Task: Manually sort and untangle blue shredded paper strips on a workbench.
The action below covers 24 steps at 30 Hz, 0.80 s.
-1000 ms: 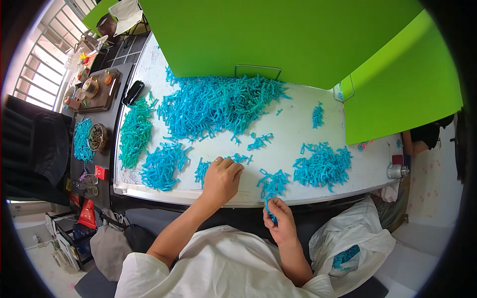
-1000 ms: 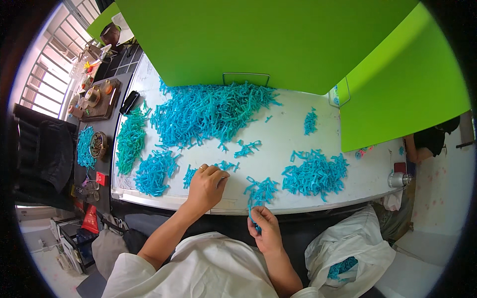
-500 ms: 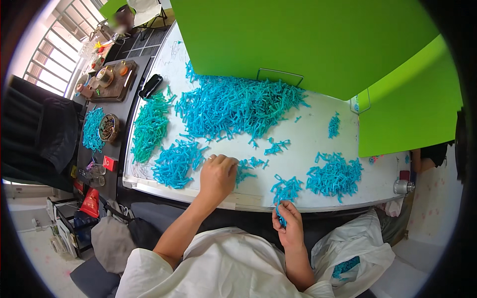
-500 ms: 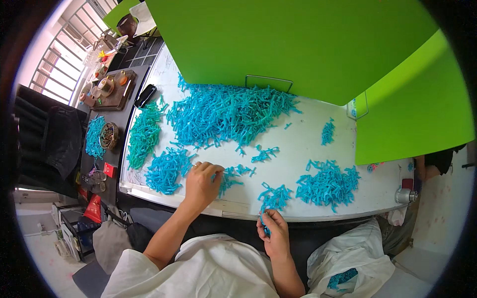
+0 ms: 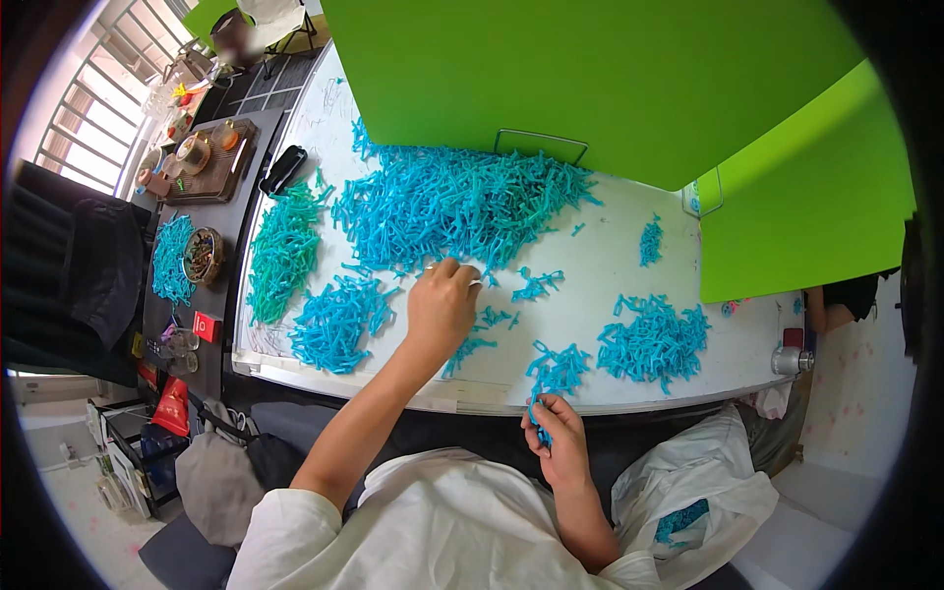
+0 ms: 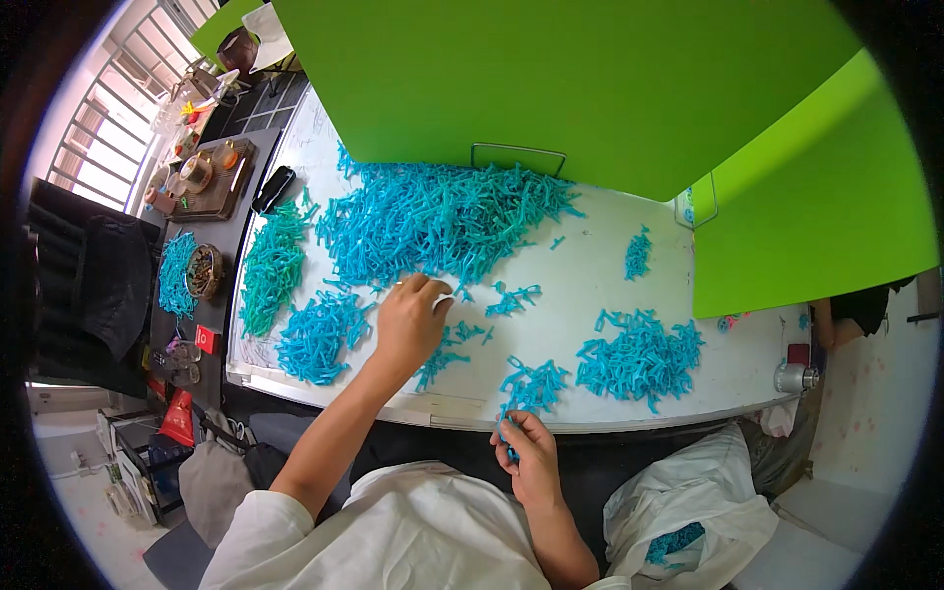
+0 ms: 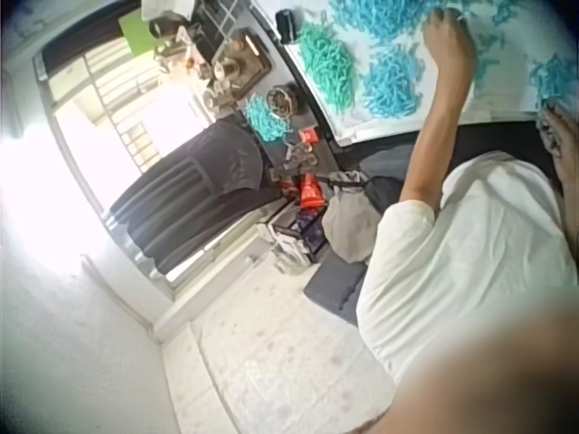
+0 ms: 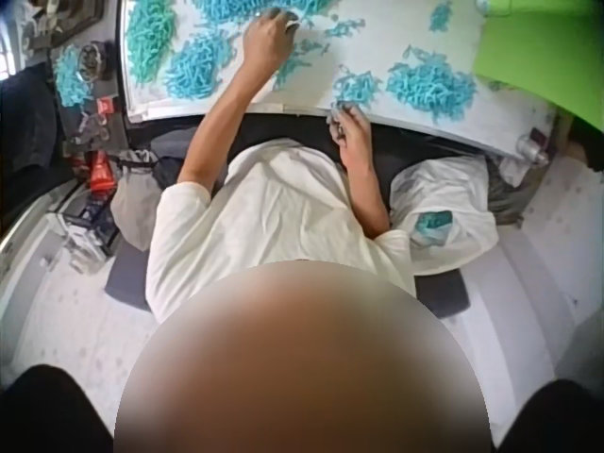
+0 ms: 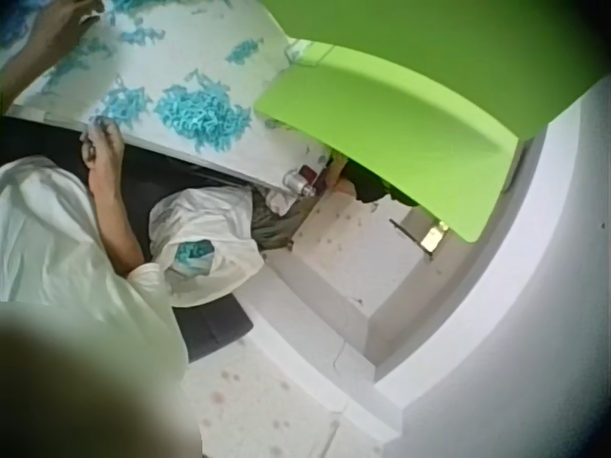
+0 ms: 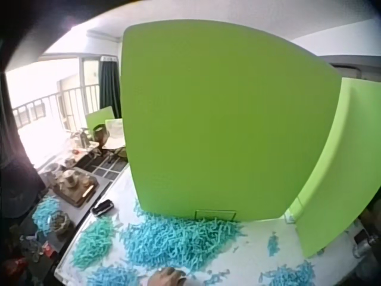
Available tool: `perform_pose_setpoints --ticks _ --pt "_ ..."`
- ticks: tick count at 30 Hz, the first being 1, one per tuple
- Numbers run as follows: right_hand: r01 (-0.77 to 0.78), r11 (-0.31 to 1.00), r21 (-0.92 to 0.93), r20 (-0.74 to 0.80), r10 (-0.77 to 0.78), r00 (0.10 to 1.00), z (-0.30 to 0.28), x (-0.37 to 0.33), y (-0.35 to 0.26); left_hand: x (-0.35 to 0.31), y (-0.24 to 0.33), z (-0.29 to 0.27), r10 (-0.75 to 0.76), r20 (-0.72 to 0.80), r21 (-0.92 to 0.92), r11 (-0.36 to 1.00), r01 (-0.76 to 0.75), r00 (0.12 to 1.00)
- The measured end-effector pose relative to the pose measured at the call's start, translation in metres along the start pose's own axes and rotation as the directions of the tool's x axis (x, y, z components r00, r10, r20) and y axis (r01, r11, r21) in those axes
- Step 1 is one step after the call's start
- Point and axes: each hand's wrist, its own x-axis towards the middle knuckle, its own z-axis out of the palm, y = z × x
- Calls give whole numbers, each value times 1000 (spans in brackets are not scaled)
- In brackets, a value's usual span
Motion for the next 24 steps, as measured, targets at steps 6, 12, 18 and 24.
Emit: perform_pose_setpoints --ticks 6,12,18,24 --pt "2 1000 4 7 -2 1000 -7 1 1 35 26 15 326 169 135 927 -349 930" --pt "16 1000 15 -9 -16 1000 -10 1 1 41 12 25 351 206 171 906 -387 913" --pt "-12 1000 -18 7 12 1000 -4 2 2 1 -7 -9 73 9 -150 986 -71 997" --pt "-24 998 -59 67 28 997 13 5 4 -24 -29 -13 -439 142 -611 666 428 887"
